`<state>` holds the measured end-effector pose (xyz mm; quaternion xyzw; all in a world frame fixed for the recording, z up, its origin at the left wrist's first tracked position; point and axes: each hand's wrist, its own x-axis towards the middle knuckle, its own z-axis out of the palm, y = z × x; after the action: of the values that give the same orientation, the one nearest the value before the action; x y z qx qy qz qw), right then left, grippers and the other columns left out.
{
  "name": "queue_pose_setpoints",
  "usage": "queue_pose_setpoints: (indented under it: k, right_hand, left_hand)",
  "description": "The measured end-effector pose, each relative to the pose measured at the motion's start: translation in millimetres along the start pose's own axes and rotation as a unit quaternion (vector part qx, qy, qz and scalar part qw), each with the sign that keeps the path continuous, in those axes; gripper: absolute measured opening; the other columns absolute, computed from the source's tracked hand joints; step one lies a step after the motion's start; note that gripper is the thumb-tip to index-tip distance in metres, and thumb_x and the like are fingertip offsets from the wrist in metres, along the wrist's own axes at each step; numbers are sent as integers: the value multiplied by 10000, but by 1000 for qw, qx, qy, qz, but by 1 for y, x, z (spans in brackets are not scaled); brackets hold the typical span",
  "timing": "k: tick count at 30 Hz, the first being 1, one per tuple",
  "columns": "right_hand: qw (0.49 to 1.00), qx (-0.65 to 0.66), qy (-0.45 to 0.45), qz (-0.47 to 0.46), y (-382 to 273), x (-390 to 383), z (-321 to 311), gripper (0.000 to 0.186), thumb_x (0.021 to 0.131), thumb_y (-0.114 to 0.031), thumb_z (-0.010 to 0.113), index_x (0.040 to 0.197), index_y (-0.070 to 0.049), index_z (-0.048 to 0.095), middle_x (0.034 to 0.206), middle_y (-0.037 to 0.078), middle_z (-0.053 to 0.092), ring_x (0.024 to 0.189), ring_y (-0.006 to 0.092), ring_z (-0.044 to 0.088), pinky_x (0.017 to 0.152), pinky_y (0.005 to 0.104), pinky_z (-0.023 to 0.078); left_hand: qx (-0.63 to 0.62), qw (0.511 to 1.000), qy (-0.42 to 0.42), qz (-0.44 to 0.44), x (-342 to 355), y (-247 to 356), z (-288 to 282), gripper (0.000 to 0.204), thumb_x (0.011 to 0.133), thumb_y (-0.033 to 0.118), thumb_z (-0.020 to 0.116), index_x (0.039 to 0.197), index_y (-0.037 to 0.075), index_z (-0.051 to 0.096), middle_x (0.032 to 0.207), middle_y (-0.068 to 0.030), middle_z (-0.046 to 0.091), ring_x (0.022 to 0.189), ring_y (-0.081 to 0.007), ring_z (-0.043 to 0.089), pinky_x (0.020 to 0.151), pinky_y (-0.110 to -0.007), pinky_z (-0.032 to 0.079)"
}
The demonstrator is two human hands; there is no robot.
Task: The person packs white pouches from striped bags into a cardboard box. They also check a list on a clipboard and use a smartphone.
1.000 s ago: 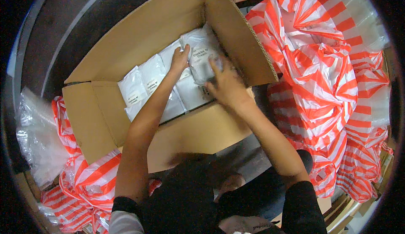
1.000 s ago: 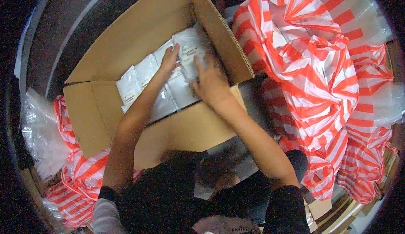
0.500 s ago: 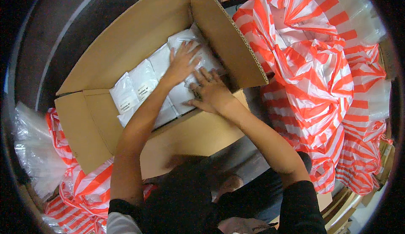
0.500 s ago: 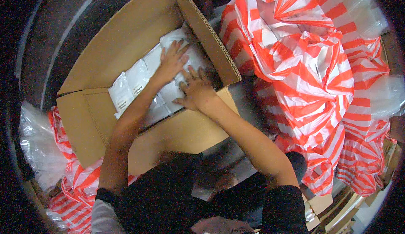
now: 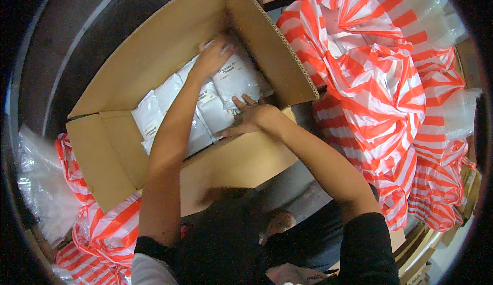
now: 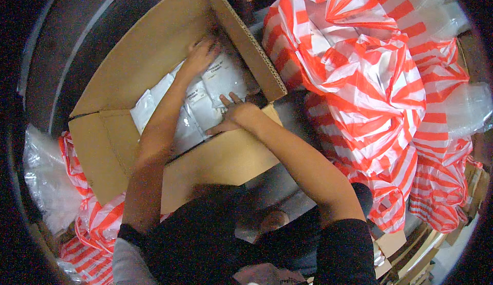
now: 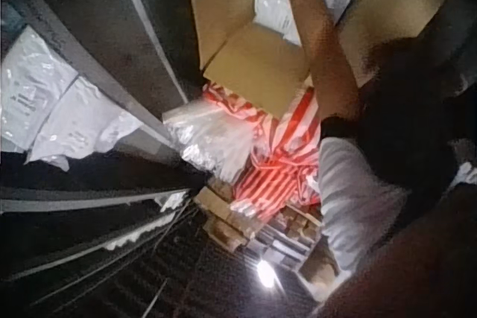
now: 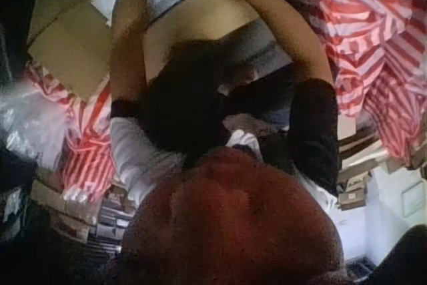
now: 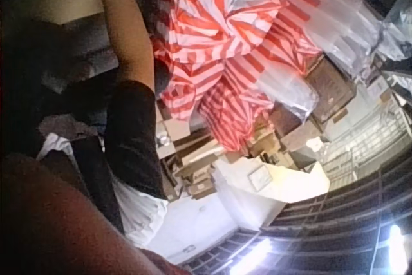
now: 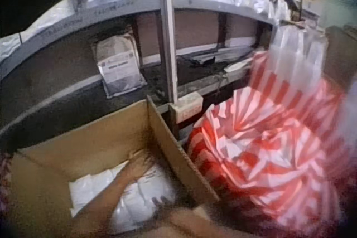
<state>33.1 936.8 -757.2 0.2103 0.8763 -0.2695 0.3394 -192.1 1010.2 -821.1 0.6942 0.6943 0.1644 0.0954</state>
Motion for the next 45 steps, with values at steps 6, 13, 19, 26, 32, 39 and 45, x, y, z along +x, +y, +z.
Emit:
queue_pose_setpoints:
  k: [6,13,19,26,32,39,45]
  right_hand:
    - [979,125,109,-115,-2,-40,-7,712,919,-544,586,1387,-9,566,1481,227,471,1339,385,484,1105,460,391]
    - [790,313,474,-229,77,-267,-104,304,900,-132,539,1105,32,692,1124,177,715,1064,237,686,954,365,512]
    - [944,-170,282,13,378,-193,-105,285,926,-127,570,1183,-19,627,1133,139,688,1094,245,632,954,373,488]
    - [640,117,741,164,407,-177,-153,356,910,-107,608,1256,-24,600,1187,206,684,939,310,707,834,426,536]
    - [803,-14,495,332,394,-209,-136,348,872,-263,635,1116,-18,670,1027,198,732,925,351,724,819,434,558]
    - [895,-194,73,396,359,-185,-127,330,875,-288,630,1068,-30,698,1014,211,718,988,339,712,842,463,562]
    - [807,-211,497,241,420,-234,-103,349,913,-318,593,1082,-37,713,954,193,716,856,339,710,749,420,566]
  left_hand:
    - [21,999,36,-20,-39,23,22,646,984,517,534,1515,157,451,1645,-160,271,1540,-349,185,1166,-697,66]
    - [67,995,74,12,-51,62,31,644,962,503,570,1500,161,472,1633,-146,301,1535,-358,194,1156,-716,55]
    - [49,998,38,18,-50,89,40,618,954,502,587,1462,157,523,1602,-134,356,1529,-349,209,1175,-685,61]
    - [75,995,64,12,-62,65,36,603,952,488,593,1438,134,550,1575,-136,395,1521,-343,228,1176,-680,63]
    - [39,996,76,17,-55,77,39,603,944,487,605,1429,132,556,1559,-141,415,1514,-345,247,1176,-679,67]
    - [23,998,63,9,-58,73,35,578,955,467,604,1417,122,569,1579,-153,379,1528,-333,211,1188,-661,37]
    - [6,998,60,25,-49,91,43,600,957,498,587,1427,127,562,1588,-152,374,1524,-340,221,1183,-666,57]
